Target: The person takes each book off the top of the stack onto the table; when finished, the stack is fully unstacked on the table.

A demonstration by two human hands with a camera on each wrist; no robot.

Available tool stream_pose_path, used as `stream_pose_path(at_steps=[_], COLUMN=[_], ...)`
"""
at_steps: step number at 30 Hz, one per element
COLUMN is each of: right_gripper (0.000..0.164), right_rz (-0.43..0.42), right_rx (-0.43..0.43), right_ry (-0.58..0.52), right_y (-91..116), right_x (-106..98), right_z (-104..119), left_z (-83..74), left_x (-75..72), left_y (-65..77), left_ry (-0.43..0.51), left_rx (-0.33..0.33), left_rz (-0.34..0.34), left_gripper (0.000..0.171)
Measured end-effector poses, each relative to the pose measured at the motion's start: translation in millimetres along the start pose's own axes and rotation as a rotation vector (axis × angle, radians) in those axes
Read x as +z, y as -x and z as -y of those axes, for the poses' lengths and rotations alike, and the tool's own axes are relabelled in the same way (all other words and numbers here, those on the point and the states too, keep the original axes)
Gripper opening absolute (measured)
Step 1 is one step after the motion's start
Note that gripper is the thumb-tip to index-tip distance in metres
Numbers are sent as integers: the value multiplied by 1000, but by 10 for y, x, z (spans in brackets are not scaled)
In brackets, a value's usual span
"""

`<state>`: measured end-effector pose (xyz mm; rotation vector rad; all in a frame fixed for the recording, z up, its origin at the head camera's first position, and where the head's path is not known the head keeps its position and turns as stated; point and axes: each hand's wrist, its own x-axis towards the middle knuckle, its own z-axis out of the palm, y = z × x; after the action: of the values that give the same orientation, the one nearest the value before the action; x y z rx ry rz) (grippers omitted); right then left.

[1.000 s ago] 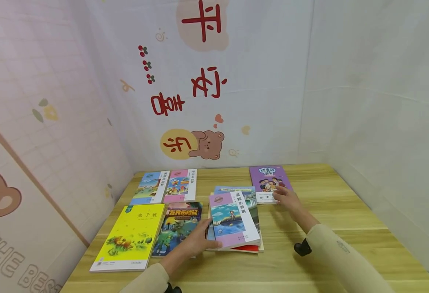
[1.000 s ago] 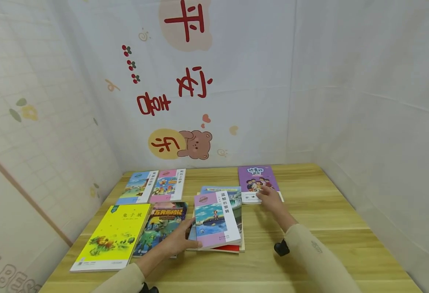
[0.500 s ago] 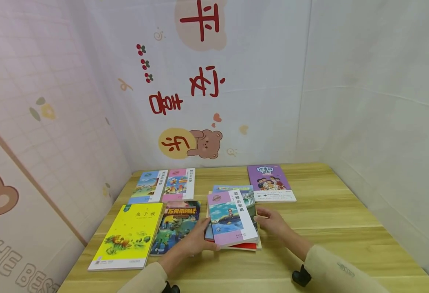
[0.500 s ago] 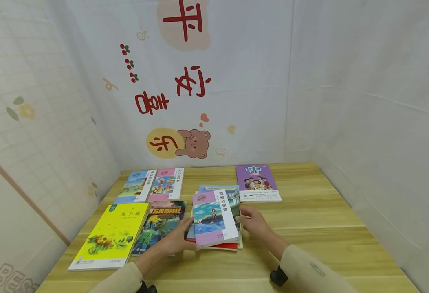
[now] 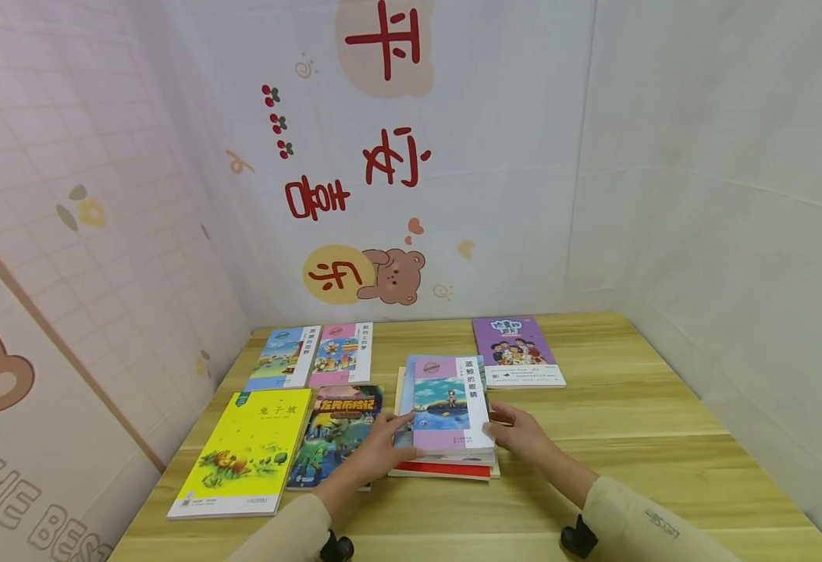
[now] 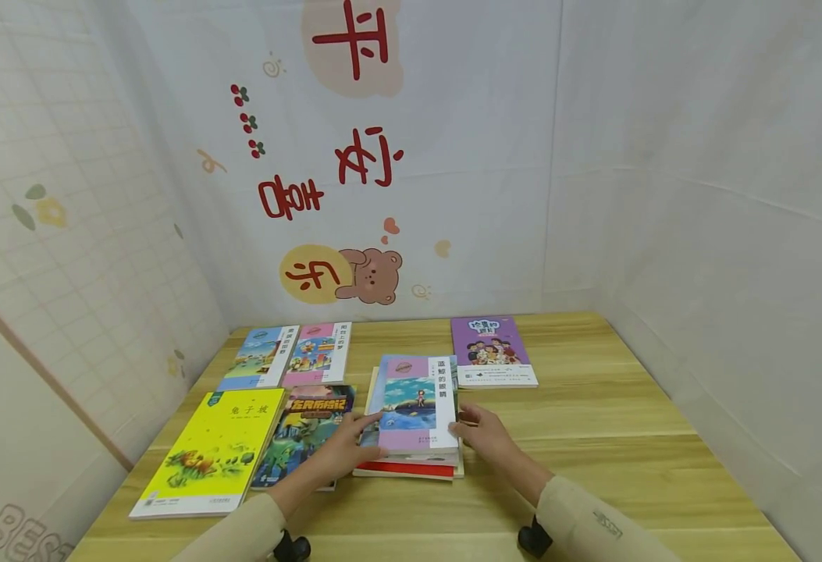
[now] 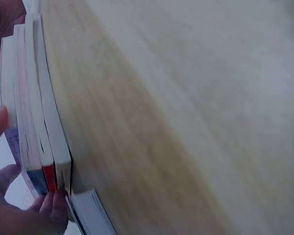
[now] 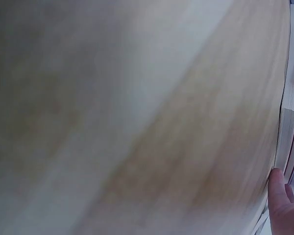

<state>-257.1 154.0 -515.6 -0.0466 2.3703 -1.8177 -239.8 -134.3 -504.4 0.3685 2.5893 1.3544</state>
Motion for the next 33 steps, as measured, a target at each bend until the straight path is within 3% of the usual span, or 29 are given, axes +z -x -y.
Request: stream_pose_path(at_steps=[7, 11, 17, 27, 33], right_gripper=[54, 52, 49, 44, 47], right_rz=[6, -1, -11, -16, -24], right_rx=[-5, -20, -20, 1, 40], right_ry=[33, 60, 77, 79, 78], right_y=[-11, -16, 5, 51, 47], right_x=[-12, -7, 19, 33, -1], right_z=[-2, -6, 17, 65, 49], left_z=[-43, -48, -25, -21, -27], left_x=[63, 78, 72, 56, 34], left_y=[-51, -35, 26, 83, 120], left_ry=[-42, -51, -58, -19, 5], left_rx=[28, 4, -2, 61, 67], left_rz=[-78, -96, -70, -12, 29], left_gripper=[66, 73, 79, 61, 59])
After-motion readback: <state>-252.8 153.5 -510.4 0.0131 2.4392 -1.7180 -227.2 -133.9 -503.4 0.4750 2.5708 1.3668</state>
